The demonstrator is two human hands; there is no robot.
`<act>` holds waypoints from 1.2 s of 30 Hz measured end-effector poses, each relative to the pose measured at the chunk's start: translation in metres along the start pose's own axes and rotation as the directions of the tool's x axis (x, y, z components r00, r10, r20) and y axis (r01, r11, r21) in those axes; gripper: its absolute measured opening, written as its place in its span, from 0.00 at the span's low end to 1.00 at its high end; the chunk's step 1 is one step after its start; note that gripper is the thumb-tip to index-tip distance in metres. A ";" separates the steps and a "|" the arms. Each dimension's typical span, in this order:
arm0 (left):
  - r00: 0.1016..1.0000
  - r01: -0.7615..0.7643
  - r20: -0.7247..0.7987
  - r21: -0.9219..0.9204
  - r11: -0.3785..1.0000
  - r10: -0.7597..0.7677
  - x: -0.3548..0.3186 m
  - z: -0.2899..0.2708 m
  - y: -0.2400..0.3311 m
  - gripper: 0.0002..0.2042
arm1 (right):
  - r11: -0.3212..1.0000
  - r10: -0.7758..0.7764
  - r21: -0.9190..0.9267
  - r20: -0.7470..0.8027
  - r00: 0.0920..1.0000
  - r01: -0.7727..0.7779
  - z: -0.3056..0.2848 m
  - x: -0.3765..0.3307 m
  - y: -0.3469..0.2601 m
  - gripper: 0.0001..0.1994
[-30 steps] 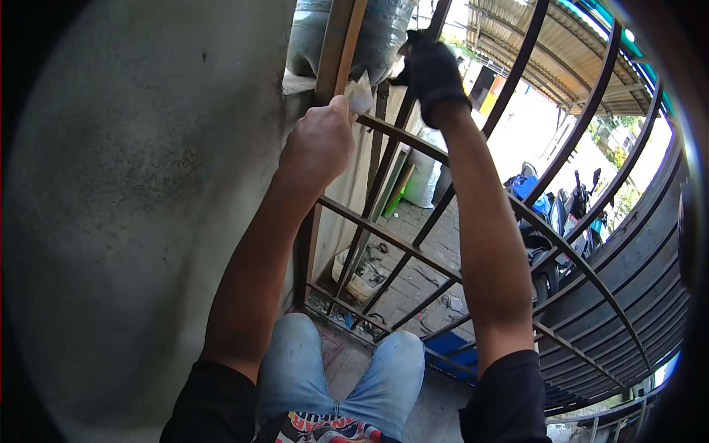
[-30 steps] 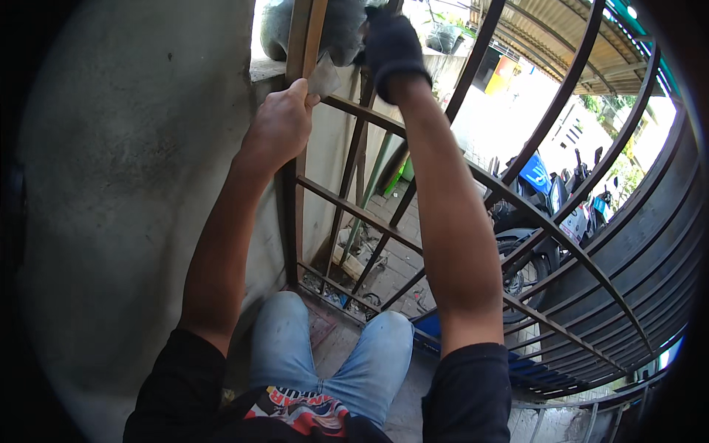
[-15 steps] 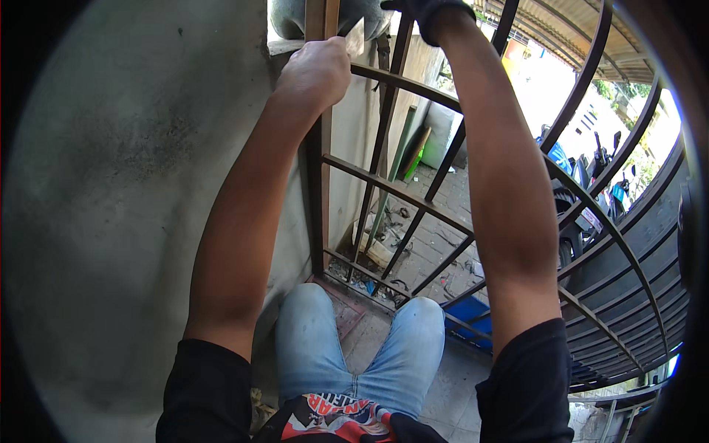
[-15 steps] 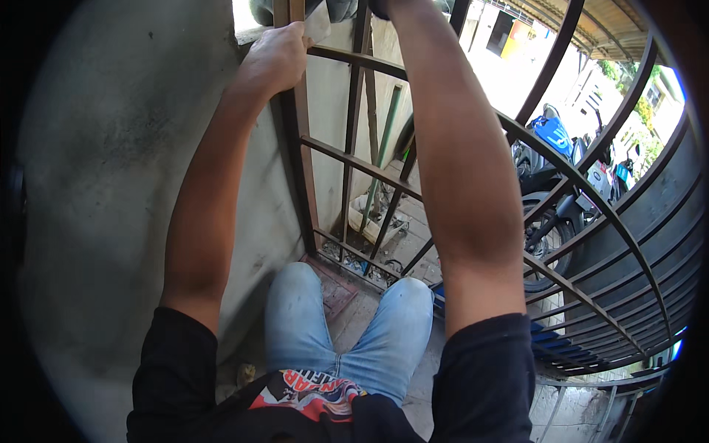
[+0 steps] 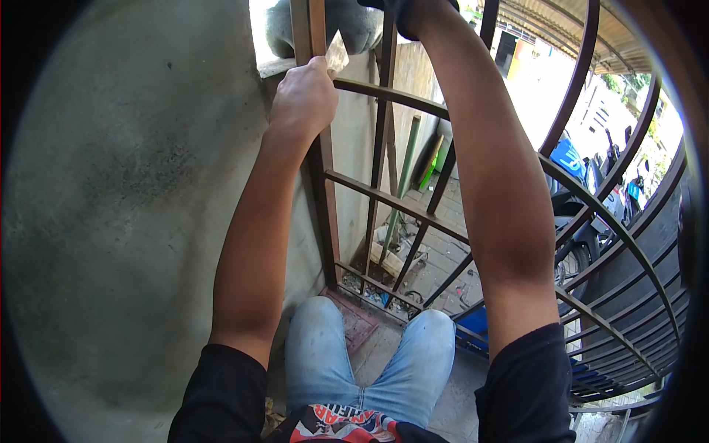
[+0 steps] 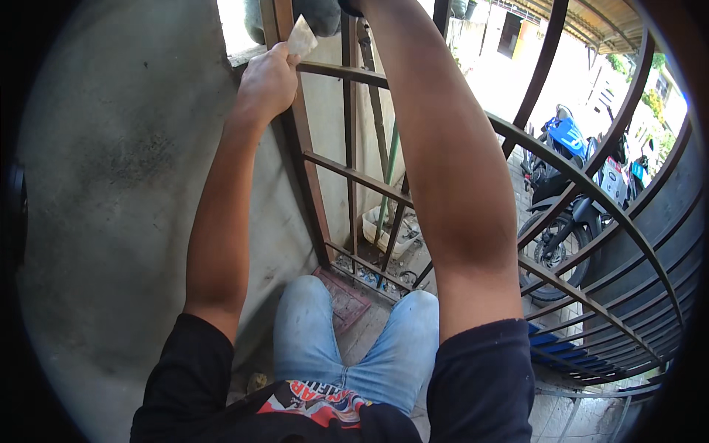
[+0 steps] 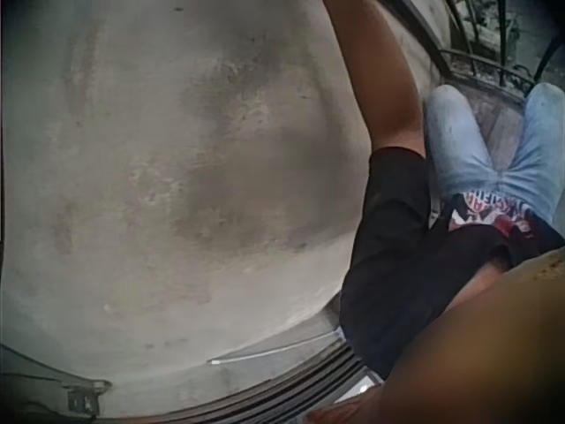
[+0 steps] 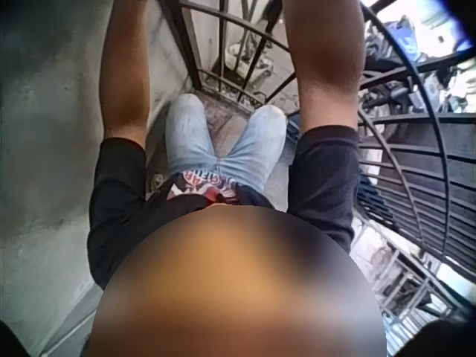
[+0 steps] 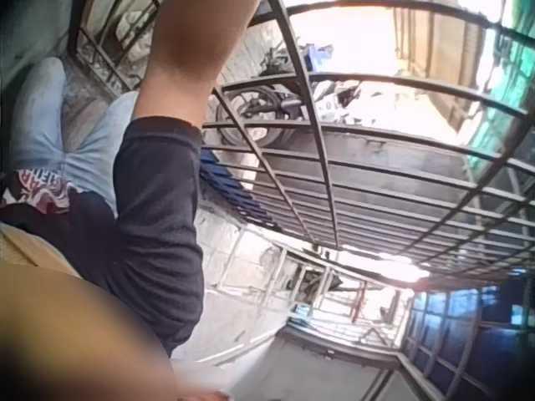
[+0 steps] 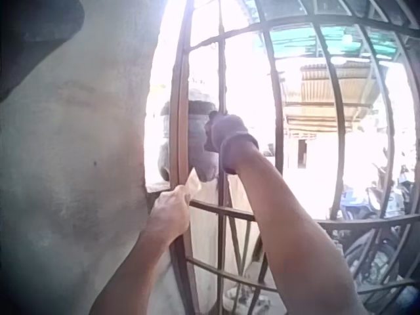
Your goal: Scraping and sanding paint off a metal gate to prepare it for refinishing.
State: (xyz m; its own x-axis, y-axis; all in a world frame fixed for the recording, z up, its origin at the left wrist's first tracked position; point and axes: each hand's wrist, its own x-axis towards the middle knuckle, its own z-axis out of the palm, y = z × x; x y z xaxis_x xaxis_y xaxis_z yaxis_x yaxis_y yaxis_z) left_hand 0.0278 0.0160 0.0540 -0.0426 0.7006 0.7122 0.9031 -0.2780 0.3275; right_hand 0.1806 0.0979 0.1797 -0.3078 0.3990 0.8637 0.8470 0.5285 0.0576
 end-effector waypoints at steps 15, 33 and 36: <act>0.978 -0.188 0.113 0.132 0.973 0.174 0.002 -0.017 -0.008 0.12 | 0.868 -0.156 -0.488 -0.099 0.983 0.089 0.024 -0.025 -0.010 0.11; 0.760 -0.525 0.624 0.424 0.738 0.182 0.030 -0.067 0.029 0.14 | 0.965 -0.100 -0.258 -0.246 0.964 0.034 0.025 -0.028 -0.011 0.08; 0.719 -0.683 0.641 0.580 0.443 0.269 0.050 -0.047 -0.008 0.13 | 0.988 -0.076 -0.151 -0.281 0.957 0.034 0.019 -0.025 -0.024 0.10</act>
State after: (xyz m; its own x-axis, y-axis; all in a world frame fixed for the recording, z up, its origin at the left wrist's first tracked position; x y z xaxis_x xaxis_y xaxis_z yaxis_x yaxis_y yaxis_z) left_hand -0.0016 0.0225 0.1157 0.4864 0.8499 0.2027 0.6774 -0.2203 -0.7018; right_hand 0.1600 0.0898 0.1473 -0.2373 0.1310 0.9626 0.8917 0.4225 0.1623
